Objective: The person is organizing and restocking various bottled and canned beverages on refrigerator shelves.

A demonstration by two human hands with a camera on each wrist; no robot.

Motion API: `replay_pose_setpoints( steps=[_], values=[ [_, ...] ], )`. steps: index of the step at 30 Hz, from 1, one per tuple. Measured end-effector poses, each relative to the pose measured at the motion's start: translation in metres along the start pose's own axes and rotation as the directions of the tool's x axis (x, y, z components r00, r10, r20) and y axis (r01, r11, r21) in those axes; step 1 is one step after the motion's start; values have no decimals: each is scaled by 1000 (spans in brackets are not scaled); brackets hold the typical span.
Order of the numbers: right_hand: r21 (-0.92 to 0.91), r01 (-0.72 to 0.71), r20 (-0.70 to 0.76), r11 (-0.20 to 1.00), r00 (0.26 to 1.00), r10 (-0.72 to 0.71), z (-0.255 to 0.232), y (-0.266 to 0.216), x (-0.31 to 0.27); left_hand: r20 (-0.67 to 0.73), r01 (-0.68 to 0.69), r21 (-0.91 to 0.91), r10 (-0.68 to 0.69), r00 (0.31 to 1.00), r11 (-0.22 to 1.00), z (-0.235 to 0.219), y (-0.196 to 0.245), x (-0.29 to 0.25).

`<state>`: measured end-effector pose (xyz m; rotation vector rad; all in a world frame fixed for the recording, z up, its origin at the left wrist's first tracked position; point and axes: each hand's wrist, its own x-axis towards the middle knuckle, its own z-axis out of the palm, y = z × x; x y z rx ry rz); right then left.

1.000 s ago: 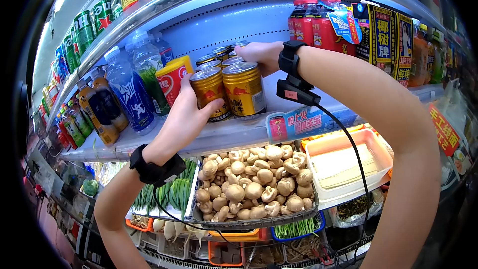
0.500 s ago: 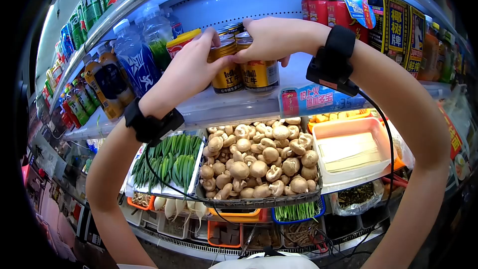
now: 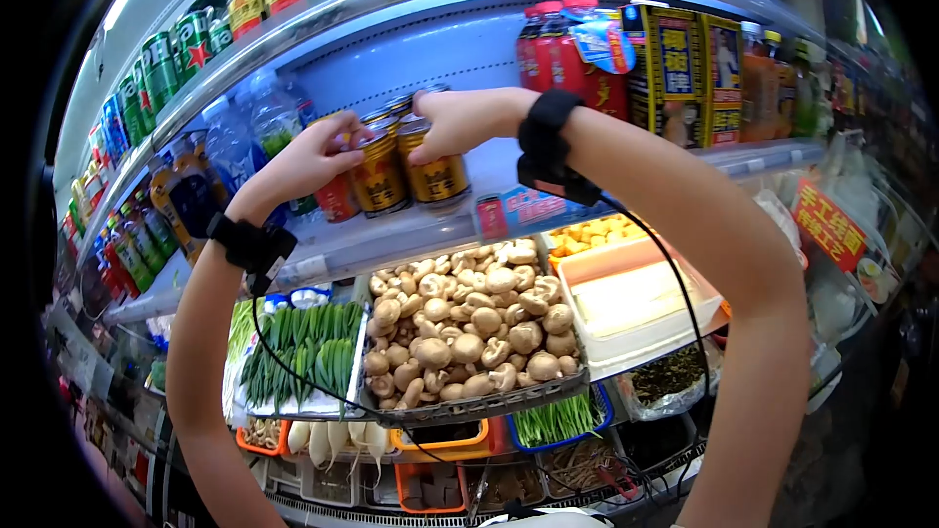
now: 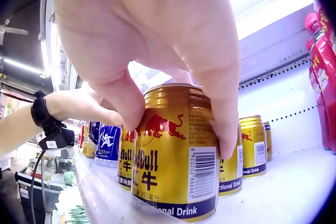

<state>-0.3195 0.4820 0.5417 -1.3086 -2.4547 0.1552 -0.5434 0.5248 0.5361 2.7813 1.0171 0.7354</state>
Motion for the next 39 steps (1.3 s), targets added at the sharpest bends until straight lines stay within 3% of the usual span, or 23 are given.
replay_pose_setpoints(
  steps=[2,4,5,8,9,14,15,16,17,18,20,21,24,26,28,30,32,33,36,38,39],
  values=[
    [-80,-99,-25,992,995,97,-8,-7,-14,-15,-7,18,7,1000,1000,2,14,-2],
    [-167,-119,-160,979,983,92,-29,-9,-32,-63,79,156,-70,996,985,3,24,-4],
    [-194,-72,-236,978,971,25,-44,-5,-43,-110,15,122,-1,994,992,7,18,-3],
    [-227,-158,-461,961,887,36,-73,4,-89,-121,-20,153,39,992,988,10,7,3],
    [-237,-155,-525,959,851,8,-75,17,-101,-101,12,99,-2,995,995,9,4,2],
    [-227,-119,-614,966,788,-47,-62,57,-151,-120,-59,-43,53,991,997,6,-7,-2],
    [-62,-142,-705,988,707,57,-57,67,-157,-118,-32,-56,25,993,998,6,-7,-2],
    [-54,-149,-715,987,696,66,-56,79,-164,-112,-8,-62,1,994,998,4,-4,0],
    [-15,-189,-769,982,630,110,-57,91,-172,-80,18,46,-14,997,999,-2,11,0],
    [29,-224,-819,974,553,151,-57,103,-179,-72,3,62,1,997,998,-7,24,6],
    [55,-195,-844,979,515,150,-49,116,-190,-304,-231,122,258,917,965,-10,56,23],
    [109,-211,-812,971,545,209,-42,120,-195,-303,-235,-68,205,931,969,-11,77,36],
    [158,-309,-695,938,640,328,-9,116,-206,-298,-212,-56,186,936,976,4,149,70],
    [-103,-288,-716,952,686,130,17,119,-211,-302,-127,47,135,944,991,26,168,97],
    [-121,-319,-626,940,759,177,30,117,-220,-265,4,89,20,964,996,53,178,111],
    [-105,-314,-592,944,782,194,36,121,-230,-302,74,136,-30,953,988,69,181,117],
    [-167,-324,-653,931,744,142,42,125,-241,34,169,-72,-167,985,983,71,180,120],
    [-181,-277,-679,944,730,84,45,131,-246,89,176,-128,-166,982,976,72,179,120],
    [-164,-101,-644,981,764,-29,45,133,-269,-10,261,-157,-266,964,953,85,165,153],
    [-180,-37,-613,983,786,-83,46,132,-287,-24,312,-269,-330,944,911,89,163,170],
    [-183,-16,-589,983,802,-97,45,132,-298,60,303,-381,-304,951,874,90,161,176]
  ],
)
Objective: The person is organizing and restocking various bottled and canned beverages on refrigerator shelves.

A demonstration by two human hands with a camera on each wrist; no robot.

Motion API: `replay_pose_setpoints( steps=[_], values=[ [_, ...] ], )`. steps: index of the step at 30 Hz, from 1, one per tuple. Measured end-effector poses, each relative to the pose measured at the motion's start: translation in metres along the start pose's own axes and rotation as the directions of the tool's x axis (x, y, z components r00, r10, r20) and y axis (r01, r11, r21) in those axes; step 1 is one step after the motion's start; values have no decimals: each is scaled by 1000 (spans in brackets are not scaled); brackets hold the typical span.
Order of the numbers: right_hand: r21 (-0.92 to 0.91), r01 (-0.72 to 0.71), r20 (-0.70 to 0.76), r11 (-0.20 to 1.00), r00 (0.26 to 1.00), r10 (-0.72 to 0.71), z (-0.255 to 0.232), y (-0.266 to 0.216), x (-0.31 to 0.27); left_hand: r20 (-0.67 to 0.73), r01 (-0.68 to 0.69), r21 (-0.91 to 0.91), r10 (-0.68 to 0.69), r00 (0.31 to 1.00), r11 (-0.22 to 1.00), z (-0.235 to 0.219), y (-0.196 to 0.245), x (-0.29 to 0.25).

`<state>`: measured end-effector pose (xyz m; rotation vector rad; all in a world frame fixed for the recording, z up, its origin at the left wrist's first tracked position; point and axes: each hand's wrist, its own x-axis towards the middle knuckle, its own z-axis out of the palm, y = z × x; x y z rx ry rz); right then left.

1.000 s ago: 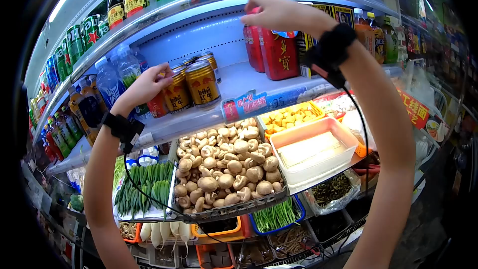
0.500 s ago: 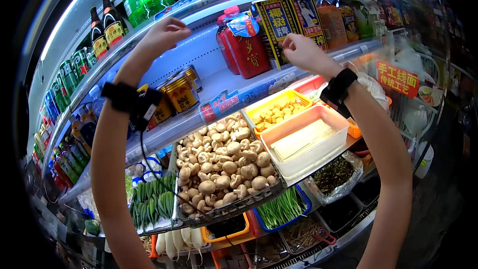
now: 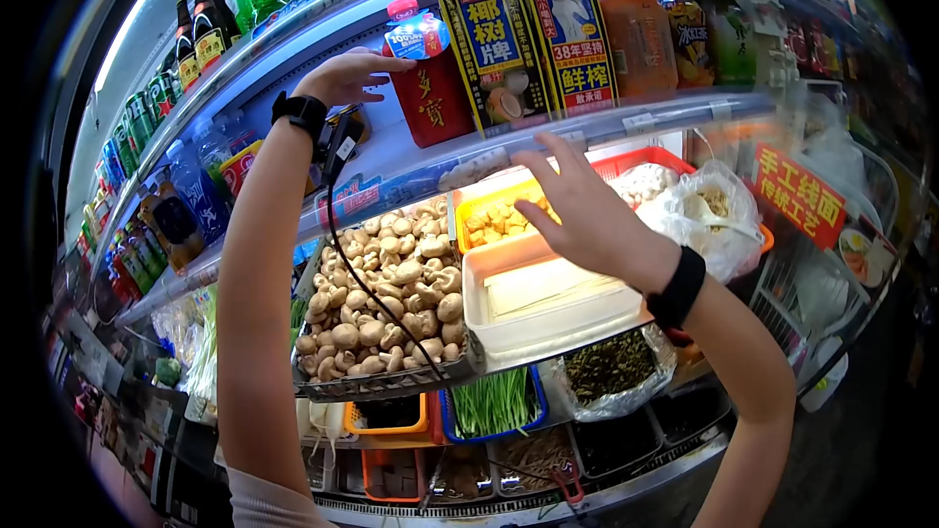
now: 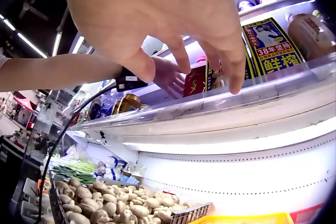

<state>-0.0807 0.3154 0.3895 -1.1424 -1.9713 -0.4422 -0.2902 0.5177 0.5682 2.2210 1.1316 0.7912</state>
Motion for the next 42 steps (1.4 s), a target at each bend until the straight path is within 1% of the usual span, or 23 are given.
replay_pose_setpoints(
  steps=[1,5,7,11,13,15,17,21,22,25,27,29,30,31,33,34,35,37,38,39,40,41,42],
  values=[
    [10,17,23,1000,1000,-18,-7,1,-7,88,2,-116,8,996,993,2,1,7],
    [106,55,49,993,997,-60,-23,18,-33,54,57,-188,-48,997,981,24,0,8],
    [144,20,96,989,995,-34,-29,26,-40,21,83,-144,-81,996,986,30,0,3],
    [186,13,61,983,998,-24,-33,45,-49,-27,54,-191,-61,998,980,35,-1,-2],
    [176,25,42,984,999,-33,-31,52,-52,-25,69,-84,-71,997,994,33,4,-3],
    [195,23,44,980,999,-32,-28,55,-52,-42,66,-64,-69,997,996,31,6,-4],
    [203,31,46,979,998,-42,-23,56,-49,51,45,-84,-41,998,995,27,3,-7],
    [181,97,32,979,994,-105,-17,50,-34,8,-19,-24,19,1000,1000,26,5,-20],
    [181,95,36,979,994,-103,-16,47,-29,54,-37,-47,40,998,998,25,6,-23],
    [152,145,22,978,988,-150,-15,33,-15,68,-64,-20,66,996,998,24,8,-28],
    [130,147,17,981,988,-150,-13,23,-5,63,-55,-43,58,996,998,24,7,-32],
    [125,141,24,982,989,-145,-10,19,4,125,-83,-122,99,987,989,20,5,-36],
    [120,132,20,984,991,-135,-9,18,9,229,-54,-208,102,968,977,9,2,-31],
    [111,141,20,984,989,-144,-10,17,12,220,-64,-212,111,969,975,0,-1,-26],
    [118,79,34,990,996,-84,-12,19,14,268,13,-56,2,963,998,-21,-7,-16],
    [94,63,22,994,998,-66,-11,22,12,423,-306,210,195,885,929,-40,-25,12],
    [89,51,35,995,998,-54,-13,24,10,306,-186,303,90,948,935,-38,-19,15],
    [50,-7,58,999,998,4,-20,23,4,270,-172,223,109,957,960,-40,-27,35],
    [20,-38,64,999,997,36,-23,24,-2,360,-345,398,202,911,850,-53,-50,83],
    [-10,-74,61,997,995,74,-26,24,-8,467,-505,539,260,845,674,-60,-65,117],
    [-28,-117,82,993,989,119,-31,22,-13,209,-241,394,169,963,887,-41,-45,93],
    [-49,-165,97,985,981,170,-36,22,-19,-19,7,145,-4,1000,989,-20,-22,64],
    [-37,-194,98,980,976,197,-39,27,-26,-70,-12,93,19,997,996,-17,-22,70]
  ],
)
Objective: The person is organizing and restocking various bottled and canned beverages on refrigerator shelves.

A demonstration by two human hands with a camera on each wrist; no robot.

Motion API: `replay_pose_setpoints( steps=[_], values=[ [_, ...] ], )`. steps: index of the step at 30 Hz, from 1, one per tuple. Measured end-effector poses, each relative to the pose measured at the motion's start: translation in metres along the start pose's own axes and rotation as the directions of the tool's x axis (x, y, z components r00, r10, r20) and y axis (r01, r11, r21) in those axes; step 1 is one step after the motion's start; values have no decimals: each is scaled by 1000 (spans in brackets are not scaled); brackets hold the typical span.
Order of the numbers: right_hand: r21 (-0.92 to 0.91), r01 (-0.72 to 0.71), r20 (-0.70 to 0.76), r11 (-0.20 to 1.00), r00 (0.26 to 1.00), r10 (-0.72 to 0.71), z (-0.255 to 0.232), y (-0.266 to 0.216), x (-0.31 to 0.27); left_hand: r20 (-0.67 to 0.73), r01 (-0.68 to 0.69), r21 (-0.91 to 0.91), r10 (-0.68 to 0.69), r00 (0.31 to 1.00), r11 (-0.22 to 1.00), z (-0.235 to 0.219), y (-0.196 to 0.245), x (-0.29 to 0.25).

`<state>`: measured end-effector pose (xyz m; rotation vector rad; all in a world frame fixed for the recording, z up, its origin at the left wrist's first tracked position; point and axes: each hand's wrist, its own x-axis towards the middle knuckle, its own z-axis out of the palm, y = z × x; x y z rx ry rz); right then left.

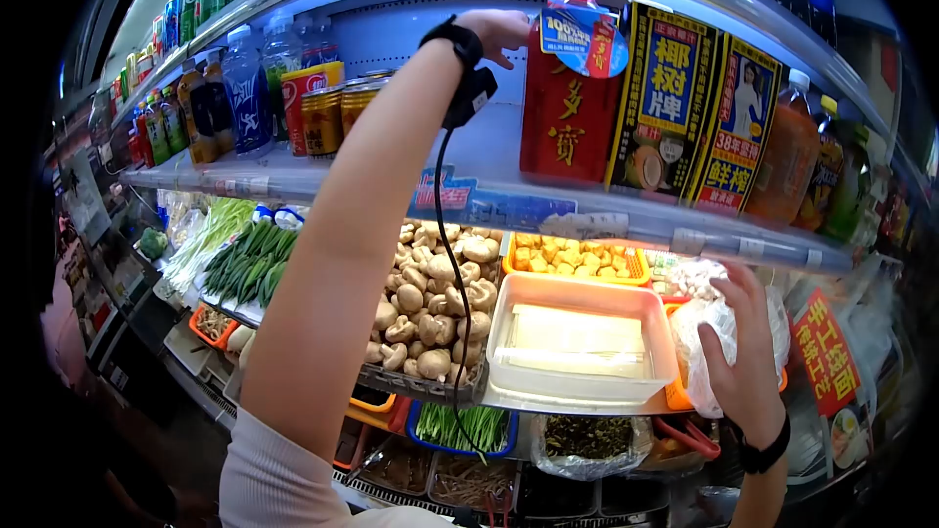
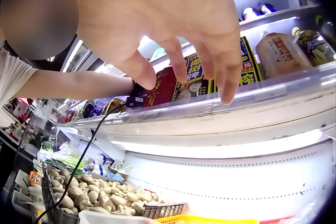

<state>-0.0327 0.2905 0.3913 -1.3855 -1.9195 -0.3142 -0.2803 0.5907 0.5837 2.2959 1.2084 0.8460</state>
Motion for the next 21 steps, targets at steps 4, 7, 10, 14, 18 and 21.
replay_pose_setpoints(
  steps=[4,7,10,14,18,21],
  values=[
    [-103,-133,-21,986,991,131,-16,3,-13,-38,-138,-126,135,990,982,5,-24,40],
    [-65,-170,-38,983,985,168,-23,6,-9,24,-100,-229,109,994,968,2,-27,34],
    [-65,-161,-43,985,987,158,-22,0,-2,55,-125,-199,138,989,972,0,-24,33],
    [-71,-78,-2,994,997,78,-13,-12,10,-2,-220,-46,221,975,974,-1,-12,17],
    [-53,-19,31,998,999,21,-2,-17,25,117,-244,-61,250,961,968,-11,-7,2],
    [-57,-1,49,998,999,4,2,-23,33,191,-235,-122,255,948,964,-15,-8,-5]
  ],
)
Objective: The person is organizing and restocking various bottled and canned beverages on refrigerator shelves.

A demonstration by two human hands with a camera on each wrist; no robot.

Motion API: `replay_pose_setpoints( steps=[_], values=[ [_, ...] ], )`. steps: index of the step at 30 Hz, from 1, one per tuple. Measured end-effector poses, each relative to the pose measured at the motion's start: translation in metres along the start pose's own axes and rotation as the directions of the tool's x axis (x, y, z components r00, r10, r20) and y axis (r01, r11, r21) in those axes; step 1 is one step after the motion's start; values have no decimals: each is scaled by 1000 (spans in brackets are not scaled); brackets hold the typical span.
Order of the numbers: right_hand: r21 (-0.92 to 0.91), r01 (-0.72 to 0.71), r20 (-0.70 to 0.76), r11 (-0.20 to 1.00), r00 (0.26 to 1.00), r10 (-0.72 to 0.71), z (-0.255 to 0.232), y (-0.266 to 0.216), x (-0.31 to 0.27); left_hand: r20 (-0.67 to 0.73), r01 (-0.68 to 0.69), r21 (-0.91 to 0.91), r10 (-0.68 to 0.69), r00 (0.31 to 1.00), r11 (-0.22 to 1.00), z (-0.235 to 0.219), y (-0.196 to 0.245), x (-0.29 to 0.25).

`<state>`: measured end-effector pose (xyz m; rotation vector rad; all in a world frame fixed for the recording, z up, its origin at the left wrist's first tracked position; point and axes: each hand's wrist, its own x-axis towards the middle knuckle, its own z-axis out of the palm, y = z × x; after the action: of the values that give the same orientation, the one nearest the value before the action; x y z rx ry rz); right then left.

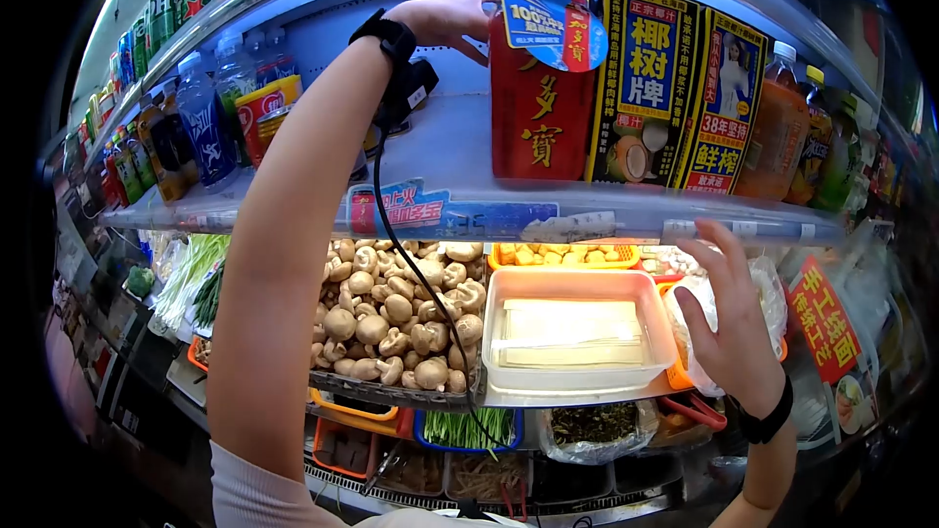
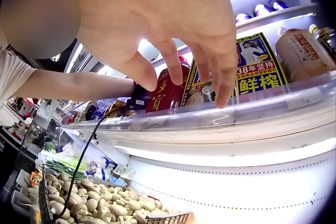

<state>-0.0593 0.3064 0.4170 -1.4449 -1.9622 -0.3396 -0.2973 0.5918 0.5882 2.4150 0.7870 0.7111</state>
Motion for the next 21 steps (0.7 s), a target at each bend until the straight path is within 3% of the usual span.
replay_pose_setpoints(
  steps=[5,7,8,11,14,16,18,20,21],
  values=[
    [1,53,29,999,998,-53,9,1,6,-19,13,-99,-15,1000,995,-5,-5,-9],
    [26,46,38,999,998,-47,15,7,7,16,58,-363,-56,998,930,-14,-6,-11],
    [51,31,48,998,998,-34,16,9,7,19,56,-365,-52,998,929,-15,-5,-8],
    [50,12,55,999,998,-15,14,14,4,-261,108,-150,-145,955,983,-18,-14,18],
    [39,-3,34,999,999,1,9,21,-2,-348,197,-45,-200,916,979,-6,-13,39],
    [33,-36,5,999,999,36,5,27,-12,-267,196,-170,-236,934,966,-4,-16,54],
    [-65,-9,29,998,1000,11,4,36,-16,-108,142,-148,-158,981,979,-17,-35,68],
    [-81,-10,-11,997,1000,10,9,50,-17,-64,160,-100,-167,984,982,-22,-30,63],
    [-132,-8,-45,991,999,2,11,55,-15,-162,142,-151,-166,973,978,-16,-26,60]
  ],
)
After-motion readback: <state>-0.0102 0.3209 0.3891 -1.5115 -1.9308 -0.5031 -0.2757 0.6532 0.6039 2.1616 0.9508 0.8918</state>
